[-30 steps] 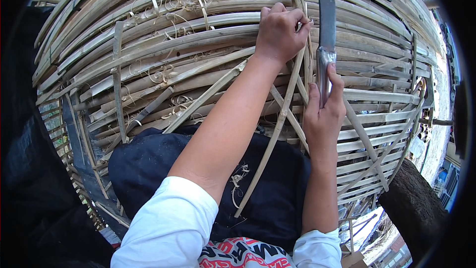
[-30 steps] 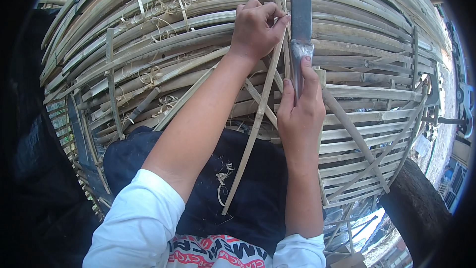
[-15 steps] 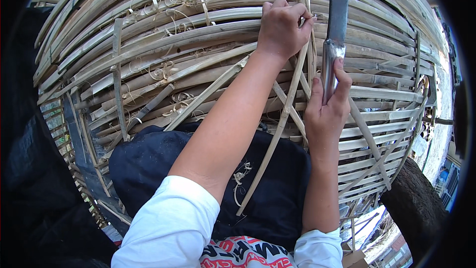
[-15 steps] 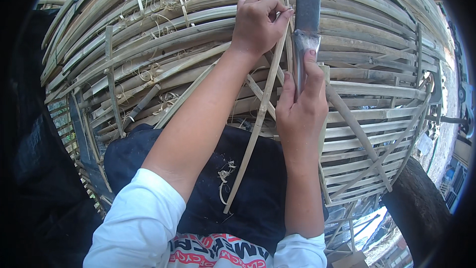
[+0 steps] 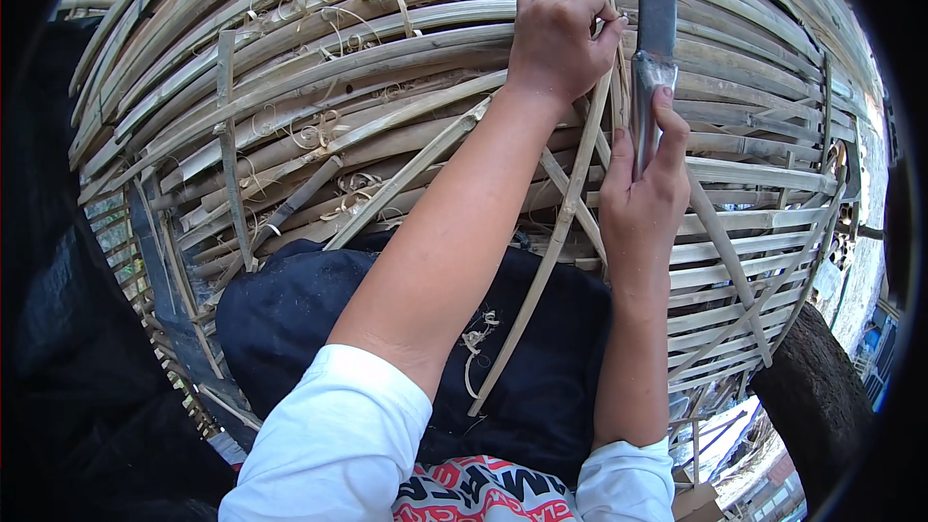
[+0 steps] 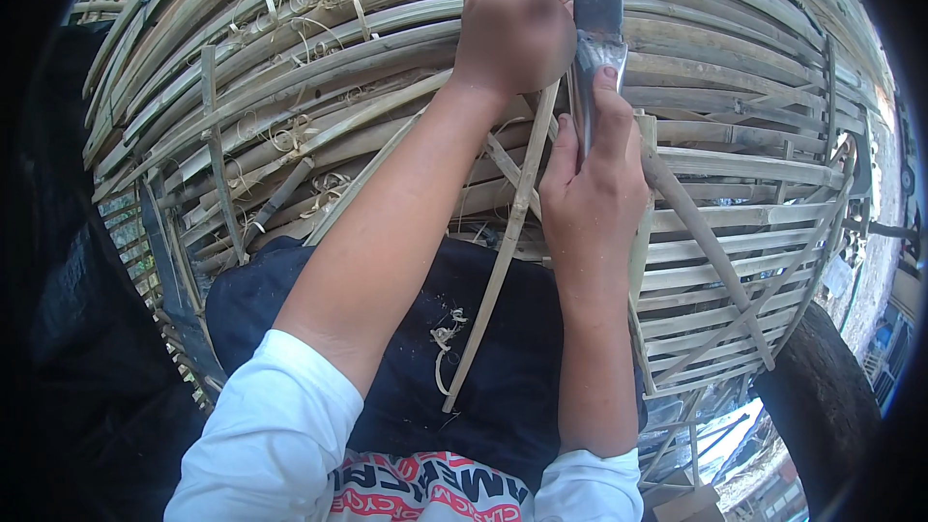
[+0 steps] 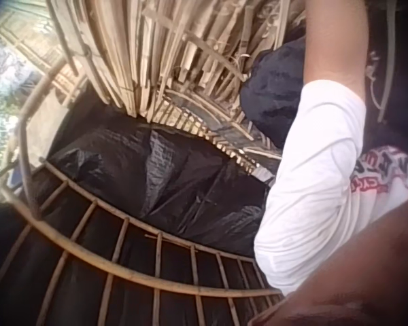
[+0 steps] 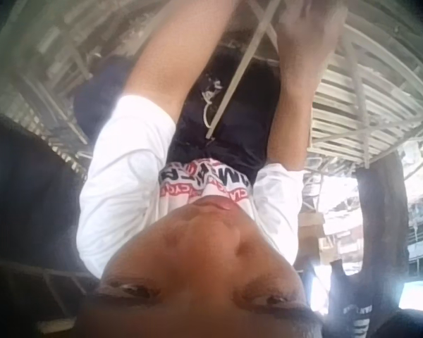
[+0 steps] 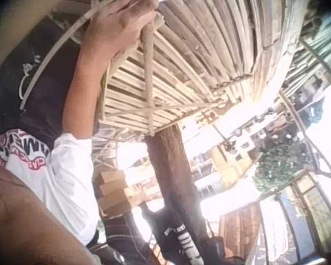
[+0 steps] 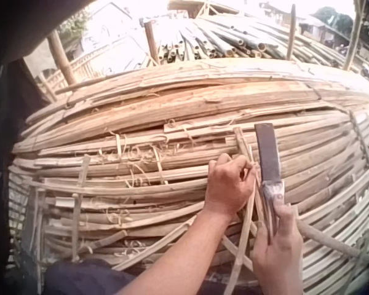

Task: The person weaves thin bamboo strips into a larger structure, using a flat metal tool to wedge and position the strips into place.

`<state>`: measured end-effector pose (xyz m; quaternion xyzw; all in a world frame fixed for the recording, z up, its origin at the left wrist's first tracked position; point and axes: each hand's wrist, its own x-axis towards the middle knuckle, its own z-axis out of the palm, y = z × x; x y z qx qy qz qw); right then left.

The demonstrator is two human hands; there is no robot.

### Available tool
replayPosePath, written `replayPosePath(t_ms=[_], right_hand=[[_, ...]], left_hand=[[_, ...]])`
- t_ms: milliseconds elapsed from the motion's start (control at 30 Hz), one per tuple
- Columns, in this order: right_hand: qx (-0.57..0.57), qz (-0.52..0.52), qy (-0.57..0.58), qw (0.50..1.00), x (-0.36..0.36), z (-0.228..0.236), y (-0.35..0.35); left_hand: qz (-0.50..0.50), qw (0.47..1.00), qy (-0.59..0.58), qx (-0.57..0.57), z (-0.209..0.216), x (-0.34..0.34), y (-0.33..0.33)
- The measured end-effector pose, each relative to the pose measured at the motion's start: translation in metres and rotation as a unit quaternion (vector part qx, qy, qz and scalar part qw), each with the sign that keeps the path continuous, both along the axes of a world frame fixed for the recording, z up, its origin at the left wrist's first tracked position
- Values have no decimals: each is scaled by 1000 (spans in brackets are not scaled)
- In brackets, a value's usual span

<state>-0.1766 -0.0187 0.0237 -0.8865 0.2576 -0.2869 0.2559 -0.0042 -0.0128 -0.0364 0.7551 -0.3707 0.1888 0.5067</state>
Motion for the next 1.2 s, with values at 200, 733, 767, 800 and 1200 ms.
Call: replayPosePath(t_ms=[200, 733, 767, 800, 1200], right_hand=[[45, 9, -1, 999, -1, 4, -4], [91, -8, 128, 988, 0, 4, -10], [61, 16, 71, 995, -2, 0, -11], [62, 15, 71, 995, -2, -3, -11], [99, -19, 161, 982, -2, 10, -7]], left_hand=[[-9, 1000, 10, -4, 0, 0, 1], [3, 1000, 10, 19, -7, 1, -2], [2, 1000, 7, 3, -8, 0, -1], [-1, 1000, 5, -12, -9, -1, -1], [-28, 998, 39, 31, 14, -4, 9]])
